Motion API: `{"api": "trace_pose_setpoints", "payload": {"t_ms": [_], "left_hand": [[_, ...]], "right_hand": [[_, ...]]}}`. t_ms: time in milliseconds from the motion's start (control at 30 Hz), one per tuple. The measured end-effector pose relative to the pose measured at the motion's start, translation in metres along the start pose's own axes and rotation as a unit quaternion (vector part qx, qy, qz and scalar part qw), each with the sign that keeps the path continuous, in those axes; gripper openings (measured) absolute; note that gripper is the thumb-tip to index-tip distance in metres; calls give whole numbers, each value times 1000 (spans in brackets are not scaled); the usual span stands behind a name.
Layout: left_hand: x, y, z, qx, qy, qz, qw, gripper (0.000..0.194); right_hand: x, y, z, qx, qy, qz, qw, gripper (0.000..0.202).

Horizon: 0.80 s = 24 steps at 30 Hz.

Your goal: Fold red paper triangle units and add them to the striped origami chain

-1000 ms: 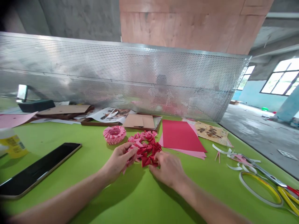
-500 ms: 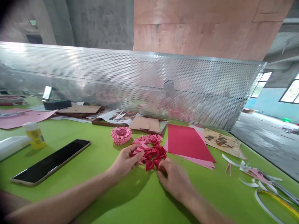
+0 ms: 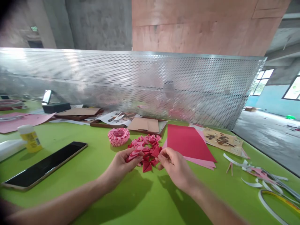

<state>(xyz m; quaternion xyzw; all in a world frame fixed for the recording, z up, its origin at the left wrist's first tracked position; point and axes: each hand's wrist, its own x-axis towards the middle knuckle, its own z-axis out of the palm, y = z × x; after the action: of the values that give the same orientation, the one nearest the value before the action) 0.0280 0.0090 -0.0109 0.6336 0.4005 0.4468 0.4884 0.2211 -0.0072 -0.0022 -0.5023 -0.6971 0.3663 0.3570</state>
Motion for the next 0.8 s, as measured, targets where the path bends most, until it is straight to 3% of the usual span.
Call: {"api": "trace_pose_setpoints", "payload": {"t_ms": [133,333,600,800], "left_hand": [[-1,-2,1,7,21,1,1000,18],[0,-4,0,21,28,1,999,15],[-5,-5,5,50,-61,-7,997,16],[-4,-6,4,11,-82,-24,996,18]], "right_hand": [[4,10,9,142,-7,23,990,23],[2,26,21,214,-2,44,976,24],[-10,19,33,292,-46,54,954,26],[-14,11,33,279,-62,28,958,23]]}}
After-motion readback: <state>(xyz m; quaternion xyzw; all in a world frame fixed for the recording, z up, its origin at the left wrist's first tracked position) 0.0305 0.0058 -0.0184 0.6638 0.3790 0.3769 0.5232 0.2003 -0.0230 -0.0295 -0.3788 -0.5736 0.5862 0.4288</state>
